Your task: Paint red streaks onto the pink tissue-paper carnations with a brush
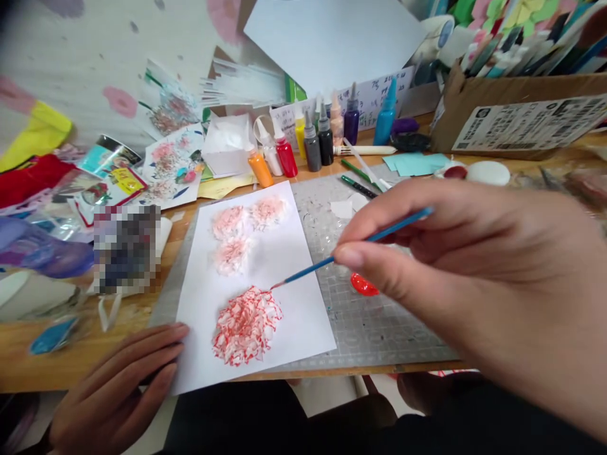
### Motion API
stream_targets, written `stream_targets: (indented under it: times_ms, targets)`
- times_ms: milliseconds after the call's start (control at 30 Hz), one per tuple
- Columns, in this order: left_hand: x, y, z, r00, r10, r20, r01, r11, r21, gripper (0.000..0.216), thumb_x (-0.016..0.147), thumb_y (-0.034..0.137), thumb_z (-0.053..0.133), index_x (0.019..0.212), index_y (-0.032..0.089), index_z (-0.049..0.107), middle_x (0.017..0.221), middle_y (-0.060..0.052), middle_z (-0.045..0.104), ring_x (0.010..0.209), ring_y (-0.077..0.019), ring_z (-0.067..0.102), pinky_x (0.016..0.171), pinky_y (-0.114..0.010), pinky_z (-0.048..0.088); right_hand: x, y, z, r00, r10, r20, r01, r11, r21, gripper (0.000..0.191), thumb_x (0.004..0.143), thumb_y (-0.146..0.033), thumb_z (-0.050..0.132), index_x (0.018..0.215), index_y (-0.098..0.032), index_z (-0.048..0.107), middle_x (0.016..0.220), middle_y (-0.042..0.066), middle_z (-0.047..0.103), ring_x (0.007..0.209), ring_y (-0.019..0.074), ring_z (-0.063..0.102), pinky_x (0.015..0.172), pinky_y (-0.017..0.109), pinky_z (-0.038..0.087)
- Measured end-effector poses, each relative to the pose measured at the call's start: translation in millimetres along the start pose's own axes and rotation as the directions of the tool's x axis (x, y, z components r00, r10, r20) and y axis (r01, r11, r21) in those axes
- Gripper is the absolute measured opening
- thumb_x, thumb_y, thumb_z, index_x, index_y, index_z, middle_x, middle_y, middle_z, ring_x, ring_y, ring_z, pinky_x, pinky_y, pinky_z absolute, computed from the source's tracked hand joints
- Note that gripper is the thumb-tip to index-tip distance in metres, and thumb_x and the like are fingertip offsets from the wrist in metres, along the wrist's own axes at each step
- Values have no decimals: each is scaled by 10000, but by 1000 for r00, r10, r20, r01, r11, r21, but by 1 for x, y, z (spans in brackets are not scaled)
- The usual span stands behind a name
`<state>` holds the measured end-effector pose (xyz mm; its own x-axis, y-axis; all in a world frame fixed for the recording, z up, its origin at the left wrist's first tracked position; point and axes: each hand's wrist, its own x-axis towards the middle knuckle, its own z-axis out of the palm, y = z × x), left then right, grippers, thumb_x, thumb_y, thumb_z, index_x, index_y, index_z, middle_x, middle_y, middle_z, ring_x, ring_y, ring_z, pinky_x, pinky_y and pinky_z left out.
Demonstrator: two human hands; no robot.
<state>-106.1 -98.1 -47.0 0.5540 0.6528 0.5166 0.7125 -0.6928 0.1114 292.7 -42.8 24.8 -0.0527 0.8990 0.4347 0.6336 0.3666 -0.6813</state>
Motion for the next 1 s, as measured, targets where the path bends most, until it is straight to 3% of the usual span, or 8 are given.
stream_targets:
  times_ms: [167,433,633,1000]
  targets:
    - [1,4,-1,1000,9,1,-9,1000,9,233,825,-28,660,1010,105,708,1108,-120,737,1092,-228,691,962,-337,580,-2,2,24,994,-102,42,100,993,57,111,867,-453,710,885,-344,710,804,-63,761,669,126,719,353,178,412]
    - [-1,1,-3,999,16,35,-17,999,32,252,798,-17,677,1016,106,711,1093,-122,753,1103,-258,699,947,-359,603,-3,13,34,996,-77,38,73,994,80,150,856,-491,717,936,-366,695,873,-95,763,713,104,712,422,150,475]
    - [2,2,-4,1000,2,28,-3,999,53,214,812,42,680,983,164,721,1055,-77,783,1028,-242,741,904,-320,640,0,9,37,992,-118,39,117,993,29,160,872,-528,682,880,-368,696,785,-113,756,642,94,699,427,166,467]
    - [0,1,-9,997,-24,73,19,997,71,228,813,54,706,998,185,733,1079,-67,780,1034,-251,741,906,-356,655,7,-2,42,995,-87,44,82,990,114,134,865,-463,705,785,-355,701,698,-162,718,535,47,612,456,152,451]
